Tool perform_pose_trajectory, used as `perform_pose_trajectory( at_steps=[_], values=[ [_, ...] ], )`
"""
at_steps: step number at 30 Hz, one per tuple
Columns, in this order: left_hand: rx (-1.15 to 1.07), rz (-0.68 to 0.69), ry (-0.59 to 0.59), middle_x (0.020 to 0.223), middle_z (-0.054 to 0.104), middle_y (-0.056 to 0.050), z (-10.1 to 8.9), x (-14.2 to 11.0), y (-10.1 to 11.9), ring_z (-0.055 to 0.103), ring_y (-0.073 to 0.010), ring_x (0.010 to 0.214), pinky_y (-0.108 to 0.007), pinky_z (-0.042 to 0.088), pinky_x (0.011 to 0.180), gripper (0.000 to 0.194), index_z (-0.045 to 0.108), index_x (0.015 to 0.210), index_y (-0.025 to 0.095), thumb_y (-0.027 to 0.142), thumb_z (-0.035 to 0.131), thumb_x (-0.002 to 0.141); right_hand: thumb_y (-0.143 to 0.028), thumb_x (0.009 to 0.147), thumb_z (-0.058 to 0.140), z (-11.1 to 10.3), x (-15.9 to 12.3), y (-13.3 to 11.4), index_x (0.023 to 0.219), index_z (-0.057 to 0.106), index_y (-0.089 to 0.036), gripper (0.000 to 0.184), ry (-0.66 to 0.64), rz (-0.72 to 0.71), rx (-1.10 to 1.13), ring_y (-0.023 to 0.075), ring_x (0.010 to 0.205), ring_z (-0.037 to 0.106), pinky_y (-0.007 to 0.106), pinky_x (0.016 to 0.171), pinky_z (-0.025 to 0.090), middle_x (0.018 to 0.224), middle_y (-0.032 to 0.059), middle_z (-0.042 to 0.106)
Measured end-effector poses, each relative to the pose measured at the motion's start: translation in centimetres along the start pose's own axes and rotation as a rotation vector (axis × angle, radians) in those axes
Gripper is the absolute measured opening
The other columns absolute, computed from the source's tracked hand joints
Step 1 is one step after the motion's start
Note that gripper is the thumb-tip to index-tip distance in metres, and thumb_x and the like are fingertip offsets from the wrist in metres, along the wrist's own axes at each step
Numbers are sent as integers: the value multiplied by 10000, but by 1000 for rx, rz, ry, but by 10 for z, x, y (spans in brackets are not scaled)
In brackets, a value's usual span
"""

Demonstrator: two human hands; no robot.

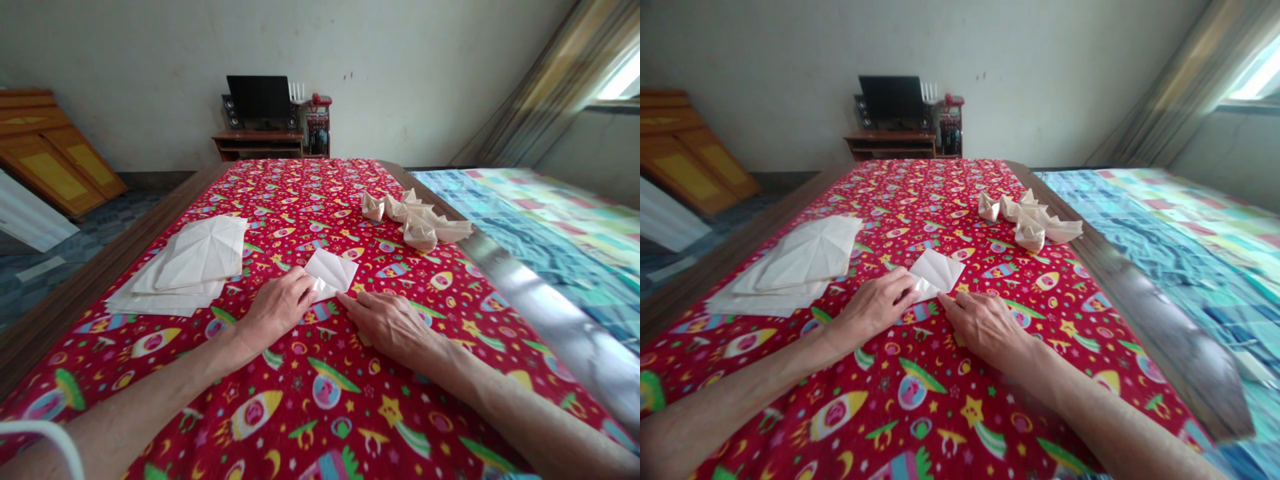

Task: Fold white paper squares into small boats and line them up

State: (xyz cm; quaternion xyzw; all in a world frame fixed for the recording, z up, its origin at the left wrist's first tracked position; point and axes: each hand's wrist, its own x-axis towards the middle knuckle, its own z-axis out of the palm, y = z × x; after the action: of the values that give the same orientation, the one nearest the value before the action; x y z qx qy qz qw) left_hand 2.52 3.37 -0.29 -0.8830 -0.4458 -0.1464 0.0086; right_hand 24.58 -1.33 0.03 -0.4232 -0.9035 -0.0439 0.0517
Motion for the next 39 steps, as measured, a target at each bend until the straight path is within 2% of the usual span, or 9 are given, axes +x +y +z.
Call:
perform_pose_trajectory(
  at_steps=[12,17,21,23,25,28,30,35,39],
  values=[
    [9,6,-1,832,535,0,2,1,-2,557,-133,734,-241,380,619,213,535,797,190,297,416,938,-169,898,419,-4,2,-2,1220,516,-176,336,6,18,38,140,685,578,253,550,333,871,36,630],
    [3,-15,6,834,536,0,3,2,-2,559,-142,744,-248,385,623,205,545,790,190,297,439,929,-251,936,398,4,-1,5,1281,503,-168,369,129,110,182,150,676,604,245,569,377,837,48,669],
    [-54,-18,19,842,535,-5,2,0,-1,563,-143,765,-243,400,651,207,544,799,183,290,429,934,-316,922,456,4,6,8,1077,644,-181,279,214,273,413,132,701,626,221,622,413,854,43,700],
    [-82,-17,35,840,533,-7,2,0,-2,562,-142,769,-239,405,659,209,540,796,180,288,427,935,-318,904,488,2,14,9,943,684,-193,235,207,316,468,128,705,625,215,634,411,830,29,703],
    [-98,-13,51,838,532,-9,4,-1,-3,558,-141,761,-237,406,653,214,537,792,179,295,427,935,-323,871,537,1,23,9,895,697,-209,198,183,366,479,134,713,625,219,638,407,826,18,707],
    [-110,0,67,836,535,-10,6,-1,-5,555,-142,756,-237,409,649,219,536,794,180,306,426,935,-320,830,573,3,33,11,834,707,-224,165,105,462,461,136,668,617,222,606,390,752,3,704],
    [-113,8,73,833,537,-11,6,-2,-5,556,-143,759,-236,412,653,227,537,797,181,315,422,937,-327,834,561,4,35,12,827,702,-225,174,70,474,402,140,673,615,229,603,376,751,6,701],
    [-81,-13,68,834,547,-16,3,-3,-1,558,-141,747,-236,411,639,266,552,802,181,332,390,949,-329,905,457,3,30,8,865,639,-188,233,102,303,139,139,718,597,250,614,330,816,38,678],
    [-51,-25,55,846,554,-18,1,-2,2,564,-139,749,-233,410,630,262,562,813,185,326,387,948,-312,935,387,1,30,4,840,597,-173,269,90,267,10,129,650,560,265,560,274,793,55,647]
  ],
)
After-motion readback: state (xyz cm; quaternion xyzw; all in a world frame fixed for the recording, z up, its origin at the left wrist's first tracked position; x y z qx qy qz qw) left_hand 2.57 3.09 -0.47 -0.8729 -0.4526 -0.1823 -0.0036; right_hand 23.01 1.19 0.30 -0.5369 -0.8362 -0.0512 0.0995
